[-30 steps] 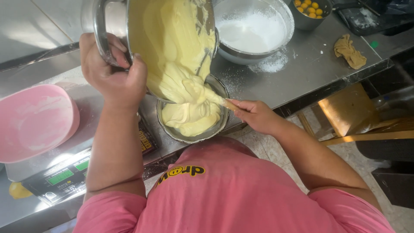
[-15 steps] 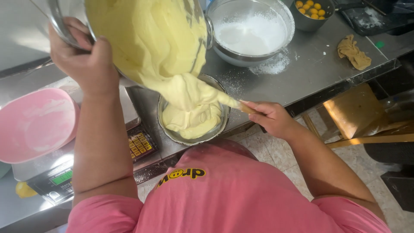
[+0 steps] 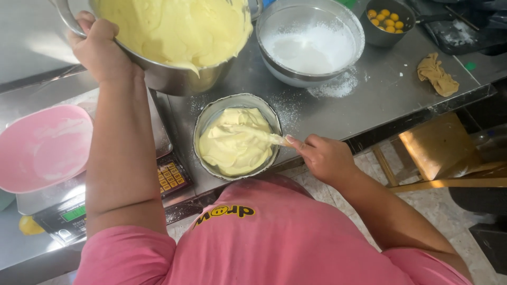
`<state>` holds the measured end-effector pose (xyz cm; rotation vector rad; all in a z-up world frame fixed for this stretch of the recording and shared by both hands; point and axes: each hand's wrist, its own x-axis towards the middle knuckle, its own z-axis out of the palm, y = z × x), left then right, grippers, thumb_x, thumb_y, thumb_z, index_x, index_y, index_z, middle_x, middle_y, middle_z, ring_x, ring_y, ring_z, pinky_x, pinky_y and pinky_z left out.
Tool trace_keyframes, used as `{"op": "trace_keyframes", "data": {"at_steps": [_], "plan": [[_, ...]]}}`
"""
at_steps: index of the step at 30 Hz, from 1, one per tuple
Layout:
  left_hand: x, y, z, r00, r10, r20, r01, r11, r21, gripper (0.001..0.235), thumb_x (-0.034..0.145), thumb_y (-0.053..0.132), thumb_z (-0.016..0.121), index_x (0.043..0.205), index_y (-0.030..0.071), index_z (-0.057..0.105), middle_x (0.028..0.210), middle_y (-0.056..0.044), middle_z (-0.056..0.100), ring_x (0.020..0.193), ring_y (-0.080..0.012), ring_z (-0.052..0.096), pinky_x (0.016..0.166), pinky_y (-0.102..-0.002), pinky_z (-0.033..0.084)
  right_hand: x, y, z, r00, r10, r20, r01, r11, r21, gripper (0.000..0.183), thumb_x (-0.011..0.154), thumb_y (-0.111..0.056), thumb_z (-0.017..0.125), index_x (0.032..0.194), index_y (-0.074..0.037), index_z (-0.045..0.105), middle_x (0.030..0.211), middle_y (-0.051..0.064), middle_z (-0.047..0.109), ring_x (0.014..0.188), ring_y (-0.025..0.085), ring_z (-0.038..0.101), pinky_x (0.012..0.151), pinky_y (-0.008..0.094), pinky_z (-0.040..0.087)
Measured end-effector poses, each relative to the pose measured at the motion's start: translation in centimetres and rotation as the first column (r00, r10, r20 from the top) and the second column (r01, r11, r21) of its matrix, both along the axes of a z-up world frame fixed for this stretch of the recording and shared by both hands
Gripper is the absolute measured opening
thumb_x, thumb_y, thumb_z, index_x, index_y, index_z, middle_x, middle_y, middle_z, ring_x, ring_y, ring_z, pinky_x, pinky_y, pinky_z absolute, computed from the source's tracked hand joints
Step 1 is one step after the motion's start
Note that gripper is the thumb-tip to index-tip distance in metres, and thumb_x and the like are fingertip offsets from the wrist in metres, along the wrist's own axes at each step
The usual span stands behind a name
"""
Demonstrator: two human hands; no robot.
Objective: The person cuts a sheet of parchment paper and places it into a round metal baking pan. They then grease the pan with a solid fat and pour yellow cake batter from a mixing bowl into the pan, spreading it evenly with a spatula.
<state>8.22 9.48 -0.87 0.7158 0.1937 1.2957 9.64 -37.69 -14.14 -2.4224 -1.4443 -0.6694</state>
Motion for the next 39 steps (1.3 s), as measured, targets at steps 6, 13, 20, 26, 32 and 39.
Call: {"op": "trace_keyframes", "data": {"at_steps": [6, 13, 20, 26, 32, 39], "plan": [[2.4, 1.0, -2.4, 0.997, -0.003, -0.073, -0.019, 0.952, -0.306, 0.04, 0.061, -0.02, 0.051, 0.097, -0.004, 0.048, 0.079, -0.005, 0.045, 0.069, -0.0255, 0.048, 0.066, -0.043, 0.047, 0.5, -0.6, 0.6, 0.997, 0.003, 0.078, -0.01, 0.996, 0.094, 0.045, 0.097, -0.009, 0.074, 0.138, -0.026, 0.07, 0.073, -0.007, 0.04, 0.051, 0.016, 0.031, 0.04, 0.028, 0.026], [3.9, -0.4, -2.5, 0.93, -0.048, -0.366, -0.132, 0.883, -0.451, 0.056, 0.06, -0.002, 0.055, 0.115, 0.001, 0.048, 0.1, -0.016, 0.056, 0.083, -0.0322, 0.059, 0.069, -0.049, 0.054, 1.8, -1.1, 1.7, 0.999, -0.025, 0.03, 0.023, 0.997, 0.07, 0.048, 0.096, -0.009, 0.076, 0.139, -0.03, 0.069, 0.075, -0.007, 0.043, 0.052, 0.016, 0.038, 0.041, 0.03, 0.028], [5.6, -0.2, -3.2, 0.869, -0.057, -0.492, -0.217, 0.848, -0.483, 0.077, 0.062, 0.004, 0.058, 0.139, -0.003, 0.053, 0.097, -0.013, 0.06, 0.081, -0.0286, 0.055, 0.072, -0.043, 0.047, 1.8, -2.0, 4.4, 0.998, 0.048, -0.039, -0.042, 0.989, 0.145, 0.046, 0.102, -0.008, 0.076, 0.144, -0.023, 0.066, 0.079, -0.005, 0.045, 0.058, 0.015, 0.033, 0.048, 0.027, 0.032], [6.0, -1.4, -2.5, 0.81, -0.06, -0.583, -0.249, 0.866, -0.434, 0.031, 0.071, 0.017, 0.058, 0.099, 0.005, 0.064, 0.078, -0.003, 0.045, 0.07, -0.0208, 0.04, 0.067, -0.037, 0.036, 2.5, -2.2, 4.0, 0.998, 0.043, -0.035, -0.039, 0.993, 0.115, 0.037, 0.103, -0.016, 0.073, 0.139, -0.022, 0.071, 0.078, -0.006, 0.048, 0.054, 0.014, 0.033, 0.045, 0.027, 0.033], [4.1, -2.9, -1.7, 0.814, -0.145, -0.562, -0.081, 0.93, -0.358, 0.059, 0.072, 0.017, 0.065, 0.129, 0.01, 0.054, 0.117, -0.006, 0.068, 0.111, -0.0237, 0.062, 0.101, -0.038, 0.049, 4.5, -2.4, 8.9, 0.902, -0.241, -0.359, 0.091, 0.918, -0.386, 0.048, 0.103, -0.036, 0.047, 0.149, -0.026, 0.058, 0.104, 0.002, 0.072, 0.099, 0.026, 0.064, 0.068, 0.044, 0.051], [-2.0, -7.1, 0.6, 0.615, -0.344, -0.709, 0.012, 0.903, -0.429, 0.084, 0.067, 0.042, 0.066, 0.138, 0.012, 0.032, 0.129, -0.005, 0.051, 0.11, -0.0209, 0.05, 0.088, -0.039, 0.05, 7.7, -3.1, 13.6, 0.896, -0.205, -0.393, 0.016, 0.902, -0.432, 0.043, 0.098, -0.035, 0.055, 0.14, -0.032, 0.066, 0.124, -0.007, 0.074, 0.115, 0.021, 0.065, 0.092, 0.035, 0.048]]}}
